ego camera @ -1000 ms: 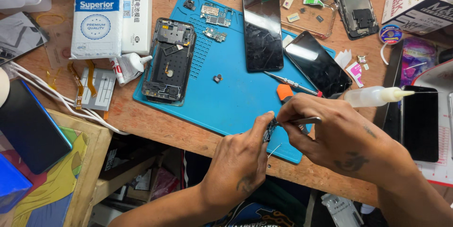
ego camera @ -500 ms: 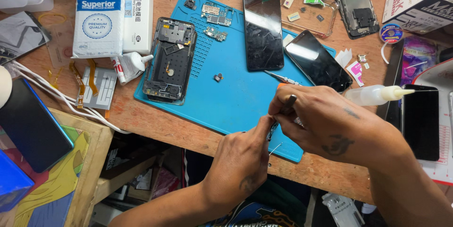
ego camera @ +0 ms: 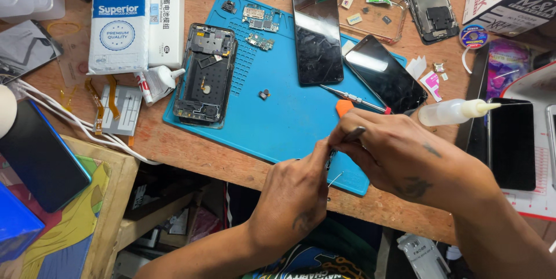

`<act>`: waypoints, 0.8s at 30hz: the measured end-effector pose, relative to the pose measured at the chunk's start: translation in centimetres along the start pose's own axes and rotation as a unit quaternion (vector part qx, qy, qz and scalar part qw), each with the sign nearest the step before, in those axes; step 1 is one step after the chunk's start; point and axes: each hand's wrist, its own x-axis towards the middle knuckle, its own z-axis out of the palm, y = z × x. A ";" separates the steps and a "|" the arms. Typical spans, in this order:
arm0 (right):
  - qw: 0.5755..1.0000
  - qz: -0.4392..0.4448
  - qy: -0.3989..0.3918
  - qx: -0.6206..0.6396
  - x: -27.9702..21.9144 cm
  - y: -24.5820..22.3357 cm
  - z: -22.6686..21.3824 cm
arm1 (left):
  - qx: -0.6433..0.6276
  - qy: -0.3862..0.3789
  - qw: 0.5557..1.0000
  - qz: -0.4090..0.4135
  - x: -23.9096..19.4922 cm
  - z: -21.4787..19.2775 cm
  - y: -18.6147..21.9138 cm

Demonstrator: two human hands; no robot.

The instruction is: The person disassembles a smartphone, removes internal components, and applies liquid along the edges of a cracked screen using a syringe and a prying tool. The person handles multiple phones and parts on a cluttered workbench.

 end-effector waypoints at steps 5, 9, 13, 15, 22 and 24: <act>0.999 -0.027 -0.004 0.018 1.2 -0.7 -0.6 | -0.006 0.005 1.000 -0.014 -0.2 0.0 -0.3; 0.997 -0.070 -0.016 0.015 2.0 -1.1 -1.1 | -0.015 0.001 1.000 -0.014 -0.4 -0.4 -0.4; 0.998 0.014 -0.056 0.034 1.7 -0.8 -1.7 | -0.022 -0.039 0.997 -0.061 0.1 -0.5 -0.2; 0.995 -0.005 -0.040 0.087 1.2 -0.3 -1.8 | -0.012 -0.042 0.995 -0.085 0.4 -0.6 -0.2; 0.980 0.108 0.134 0.099 -0.6 2.6 0.8 | -0.039 -0.026 0.994 -0.103 1.5 -2.7 -3.0; 0.970 0.122 0.176 0.110 -0.9 3.5 1.9 | -0.026 -0.008 0.997 -0.076 1.9 -2.8 -3.6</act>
